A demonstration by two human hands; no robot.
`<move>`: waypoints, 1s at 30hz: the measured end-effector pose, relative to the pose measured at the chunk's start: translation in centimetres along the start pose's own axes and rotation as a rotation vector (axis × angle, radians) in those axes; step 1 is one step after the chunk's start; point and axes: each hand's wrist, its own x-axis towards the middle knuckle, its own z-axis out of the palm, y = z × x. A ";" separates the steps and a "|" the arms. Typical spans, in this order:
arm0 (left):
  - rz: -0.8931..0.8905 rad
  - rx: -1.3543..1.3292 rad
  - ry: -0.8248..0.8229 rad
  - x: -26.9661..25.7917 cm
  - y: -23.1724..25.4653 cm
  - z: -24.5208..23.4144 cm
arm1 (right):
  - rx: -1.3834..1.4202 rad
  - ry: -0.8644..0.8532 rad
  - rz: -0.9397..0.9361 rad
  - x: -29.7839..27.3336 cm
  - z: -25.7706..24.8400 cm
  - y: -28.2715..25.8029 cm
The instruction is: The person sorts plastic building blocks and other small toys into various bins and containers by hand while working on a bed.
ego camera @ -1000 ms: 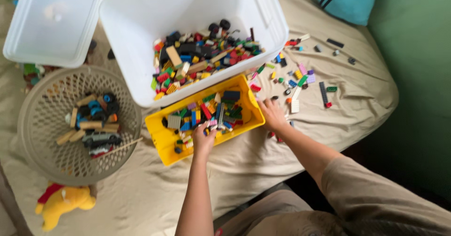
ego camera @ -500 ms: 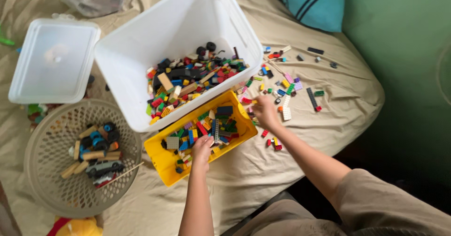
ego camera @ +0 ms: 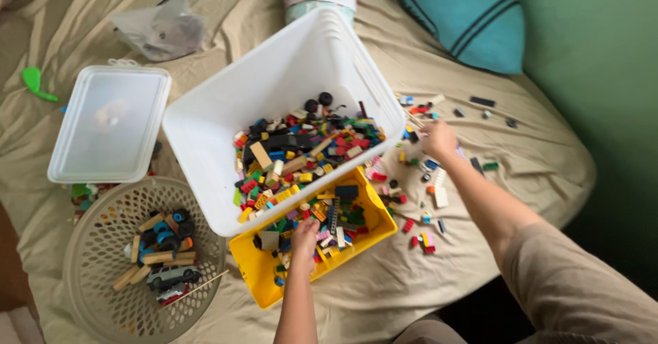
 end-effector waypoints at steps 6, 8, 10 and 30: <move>-0.030 0.140 0.021 -0.1 0.6 -0.3 | -0.307 -0.259 -0.086 2.7 1.6 0.9; -0.057 0.129 0.012 -0.1 1.1 -0.3 | -0.304 -0.246 -0.089 2.3 1.6 0.1; -0.048 0.112 -0.008 -0.2 1.4 -0.3 | -0.173 -0.162 -0.068 1.7 1.0 -1.3; 0.649 -0.487 -0.222 -19.6 29.4 -8.9 | 0.528 -0.141 -0.785 -25.8 -17.1 -40.3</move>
